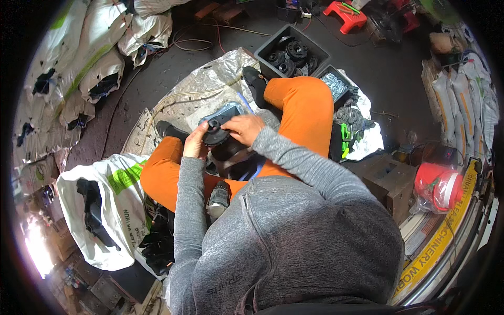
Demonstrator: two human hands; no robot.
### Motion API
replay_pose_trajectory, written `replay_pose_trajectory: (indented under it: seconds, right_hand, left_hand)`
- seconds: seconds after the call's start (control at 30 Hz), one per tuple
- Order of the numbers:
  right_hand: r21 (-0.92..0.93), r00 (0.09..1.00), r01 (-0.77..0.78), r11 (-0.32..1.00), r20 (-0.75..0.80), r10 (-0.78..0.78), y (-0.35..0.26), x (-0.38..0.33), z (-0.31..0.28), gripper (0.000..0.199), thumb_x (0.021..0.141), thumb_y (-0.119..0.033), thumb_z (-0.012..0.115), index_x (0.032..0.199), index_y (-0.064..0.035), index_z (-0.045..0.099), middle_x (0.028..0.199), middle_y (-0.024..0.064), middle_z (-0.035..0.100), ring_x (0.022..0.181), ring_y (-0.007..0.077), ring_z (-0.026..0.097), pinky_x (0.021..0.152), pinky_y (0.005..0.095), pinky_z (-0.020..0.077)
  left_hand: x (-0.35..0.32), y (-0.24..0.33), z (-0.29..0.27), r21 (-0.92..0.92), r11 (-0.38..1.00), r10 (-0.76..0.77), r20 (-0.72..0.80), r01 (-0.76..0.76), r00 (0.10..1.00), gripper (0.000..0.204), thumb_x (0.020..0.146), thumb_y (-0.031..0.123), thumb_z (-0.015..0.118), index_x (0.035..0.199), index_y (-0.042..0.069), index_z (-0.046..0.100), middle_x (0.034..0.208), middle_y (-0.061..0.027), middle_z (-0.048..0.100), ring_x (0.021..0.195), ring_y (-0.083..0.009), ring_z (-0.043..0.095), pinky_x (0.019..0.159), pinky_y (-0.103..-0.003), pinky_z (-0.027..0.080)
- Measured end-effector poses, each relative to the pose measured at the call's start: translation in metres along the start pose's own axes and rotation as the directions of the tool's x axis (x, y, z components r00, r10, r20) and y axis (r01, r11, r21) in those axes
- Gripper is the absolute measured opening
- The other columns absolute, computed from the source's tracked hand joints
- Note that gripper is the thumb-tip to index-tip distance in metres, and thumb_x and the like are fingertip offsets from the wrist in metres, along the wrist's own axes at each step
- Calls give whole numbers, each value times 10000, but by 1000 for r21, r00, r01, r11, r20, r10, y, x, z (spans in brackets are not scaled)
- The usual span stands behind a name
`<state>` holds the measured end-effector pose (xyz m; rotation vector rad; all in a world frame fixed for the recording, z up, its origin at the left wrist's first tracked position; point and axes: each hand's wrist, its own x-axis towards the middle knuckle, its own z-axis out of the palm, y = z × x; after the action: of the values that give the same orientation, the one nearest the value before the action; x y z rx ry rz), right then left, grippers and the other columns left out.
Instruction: The person sits on the floor and uses a cordless impact driver to fasten screws into a black mechanical housing. They repeatedly pick up screws, align them, and drive them into place, then place the assembled unit into a white bag.
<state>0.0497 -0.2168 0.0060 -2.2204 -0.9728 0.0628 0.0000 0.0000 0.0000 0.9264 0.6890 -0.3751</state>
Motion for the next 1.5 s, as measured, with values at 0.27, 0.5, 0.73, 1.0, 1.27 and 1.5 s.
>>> replay_pose_trajectory:
  seconds: [0.27, 0.5, 0.73, 1.0, 1.27, 1.5]
  right_hand:
    - [762, 236, -341, -551, 637, 734, 27, -41, 19, 262, 852, -92, 626, 1105, -31, 594, 892, 41, 587, 720, 171, 596, 582, 304, 503]
    - [764, 506, -329, -554, 639, 580, 2, -41, 5, 335, 959, -92, 473, 1273, 23, 475, 1038, 98, 611, 825, 170, 624, 758, 322, 550]
    - [747, 596, -426, -511, 656, 463, 14, -50, 1, 369, 973, -168, 473, 1308, -12, 469, 1091, 86, 628, 905, 159, 641, 742, 290, 547]
    - [751, 679, -342, -565, 613, 404, 10, -46, -13, 374, 986, -191, 445, 1311, -7, 468, 1069, 106, 644, 951, 190, 647, 780, 319, 551]
    - [706, 554, -534, -464, 708, 439, -12, -31, -6, 202, 940, -278, 579, 1013, -92, 554, 985, 40, 637, 865, 128, 638, 707, 276, 542]
    - [658, 541, -600, -455, 753, 375, -15, -36, -3, 235, 952, -247, 565, 1096, -77, 639, 787, -38, 586, 708, 39, 582, 620, 218, 542]
  left_hand:
    - [25, -46, -10, 492, 846, 299, -118, -206, 947, 590, 781, 237, 762, 1299, 78, 530, 1162, -127, 618, 915, -176, 629, 630, -282, 493]
    - [39, -53, -1, 774, 599, 501, -165, -203, 849, 569, 743, 348, 774, 1243, 137, 603, 1081, -185, 630, 985, -281, 604, 864, -353, 471]
    - [40, -17, 11, 978, 142, 406, 85, -154, 910, 596, 771, 415, 729, 1295, 184, 567, 1153, -227, 551, 1061, -313, 570, 899, -351, 460]
    - [-120, 39, -25, 930, 138, 251, 301, -342, 920, 533, 836, 200, 673, 1303, 9, 500, 1091, -180, 612, 1002, -288, 610, 880, -365, 481]
    - [-231, -71, -3, 995, 24, 401, -96, 94, 911, 649, 663, 149, 764, 1267, 77, 538, 1090, -173, 575, 1031, -309, 605, 838, -372, 489]
    - [-234, -25, -8, 828, 539, 393, -85, -154, 916, 581, 743, 120, 771, 1253, -10, 526, 1152, -125, 621, 1096, -217, 585, 969, -338, 434]
